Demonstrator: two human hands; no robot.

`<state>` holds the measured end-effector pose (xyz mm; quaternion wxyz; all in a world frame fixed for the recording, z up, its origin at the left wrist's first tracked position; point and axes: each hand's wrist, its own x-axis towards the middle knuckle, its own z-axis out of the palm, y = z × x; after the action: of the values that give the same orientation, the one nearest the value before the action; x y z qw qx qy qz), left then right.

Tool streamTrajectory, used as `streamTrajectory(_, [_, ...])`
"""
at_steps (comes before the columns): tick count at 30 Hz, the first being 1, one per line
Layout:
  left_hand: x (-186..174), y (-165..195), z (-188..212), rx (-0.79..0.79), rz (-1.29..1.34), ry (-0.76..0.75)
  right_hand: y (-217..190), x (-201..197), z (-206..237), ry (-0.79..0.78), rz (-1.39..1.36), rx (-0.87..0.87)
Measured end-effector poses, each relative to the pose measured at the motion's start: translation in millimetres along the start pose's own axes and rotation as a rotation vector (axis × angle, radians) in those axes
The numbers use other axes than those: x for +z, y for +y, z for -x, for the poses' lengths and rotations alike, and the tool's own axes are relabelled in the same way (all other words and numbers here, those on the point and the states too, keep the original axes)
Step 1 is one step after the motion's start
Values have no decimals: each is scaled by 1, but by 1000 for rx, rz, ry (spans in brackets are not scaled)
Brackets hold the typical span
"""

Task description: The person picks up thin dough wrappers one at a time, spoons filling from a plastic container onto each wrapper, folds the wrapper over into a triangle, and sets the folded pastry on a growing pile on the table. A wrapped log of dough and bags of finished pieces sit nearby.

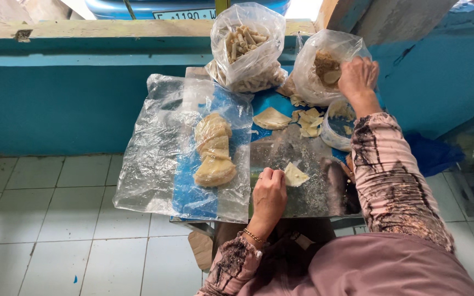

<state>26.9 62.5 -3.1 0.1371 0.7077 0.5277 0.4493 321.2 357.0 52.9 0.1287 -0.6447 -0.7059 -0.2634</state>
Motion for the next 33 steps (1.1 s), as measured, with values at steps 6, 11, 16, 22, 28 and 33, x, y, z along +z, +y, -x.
streamTrajectory(6, [-1,0,-1,-1,25,16,4,-16,5,-89,-255,244])
streamTrajectory(11, [-3,-1,1,-5,9,-5,23,-17,26,76,-377,413])
streamTrajectory(16, [-1,-1,1,3,7,23,40,-23,50,57,-896,460])
streamTrajectory(22, [-5,0,1,-70,103,11,12,-68,120,-163,-1173,429])
streamTrajectory(28, [-13,6,8,14,35,45,-61,-115,219,-183,-1020,185])
streamTrajectory(33, [-13,8,9,145,-30,12,-91,-135,240,-195,-846,169])
